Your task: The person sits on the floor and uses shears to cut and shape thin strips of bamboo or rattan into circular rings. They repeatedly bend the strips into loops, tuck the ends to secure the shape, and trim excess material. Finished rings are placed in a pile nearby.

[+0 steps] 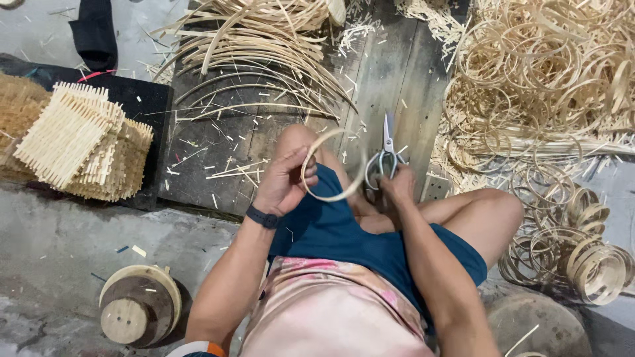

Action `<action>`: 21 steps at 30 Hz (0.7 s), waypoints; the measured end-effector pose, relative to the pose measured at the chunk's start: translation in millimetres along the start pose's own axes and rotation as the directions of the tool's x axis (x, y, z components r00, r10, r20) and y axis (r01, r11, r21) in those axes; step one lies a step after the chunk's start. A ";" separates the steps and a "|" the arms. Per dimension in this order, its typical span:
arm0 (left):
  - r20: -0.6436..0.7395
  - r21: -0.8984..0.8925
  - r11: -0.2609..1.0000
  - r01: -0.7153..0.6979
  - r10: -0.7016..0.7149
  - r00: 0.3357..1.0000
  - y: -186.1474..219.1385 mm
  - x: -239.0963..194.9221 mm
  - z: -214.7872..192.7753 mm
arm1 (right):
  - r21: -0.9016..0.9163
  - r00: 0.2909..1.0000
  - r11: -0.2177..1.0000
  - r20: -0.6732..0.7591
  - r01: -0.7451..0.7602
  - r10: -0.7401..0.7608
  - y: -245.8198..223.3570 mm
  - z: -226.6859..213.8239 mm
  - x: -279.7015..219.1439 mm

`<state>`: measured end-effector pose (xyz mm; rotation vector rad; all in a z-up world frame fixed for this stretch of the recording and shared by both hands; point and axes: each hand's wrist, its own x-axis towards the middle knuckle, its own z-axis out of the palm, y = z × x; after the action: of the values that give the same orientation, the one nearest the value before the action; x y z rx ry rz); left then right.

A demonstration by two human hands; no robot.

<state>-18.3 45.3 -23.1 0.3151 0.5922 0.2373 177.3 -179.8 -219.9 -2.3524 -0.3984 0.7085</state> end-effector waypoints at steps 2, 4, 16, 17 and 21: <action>-0.068 0.066 0.997 0.040 -0.036 0.997 3.2 -0.2 3.3 | 0.119 0.999 0.992 -0.044 0.038 -0.033 -13.4 -10.1 -3.4; -0.092 0.170 0.983 0.076 -0.060 0.994 5.3 1.4 4.7 | 0.270 0.971 0.950 -0.214 0.160 -0.102 -43.2 -31.0 -15.3; -0.149 0.515 0.793 0.326 -0.292 0.945 -30.9 26.3 36.5 | 0.276 0.572 0.543 -0.032 0.794 -0.820 -189.2 -132.1 -100.1; -0.189 0.502 0.782 0.369 -0.317 0.929 -32.7 29.6 40.8 | 0.210 0.523 0.502 -0.054 0.839 -0.851 -191.0 -131.1 -100.8; -0.253 0.538 0.660 0.524 -0.467 0.847 -42.8 41.7 61.8 | -0.023 0.411 0.414 -0.084 0.910 -0.908 -195.3 -133.5 -101.9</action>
<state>56.5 4.8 -11.1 0.7365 0.8194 -0.4939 153.1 -144.6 34.1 -1.6868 -1.4817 0.0439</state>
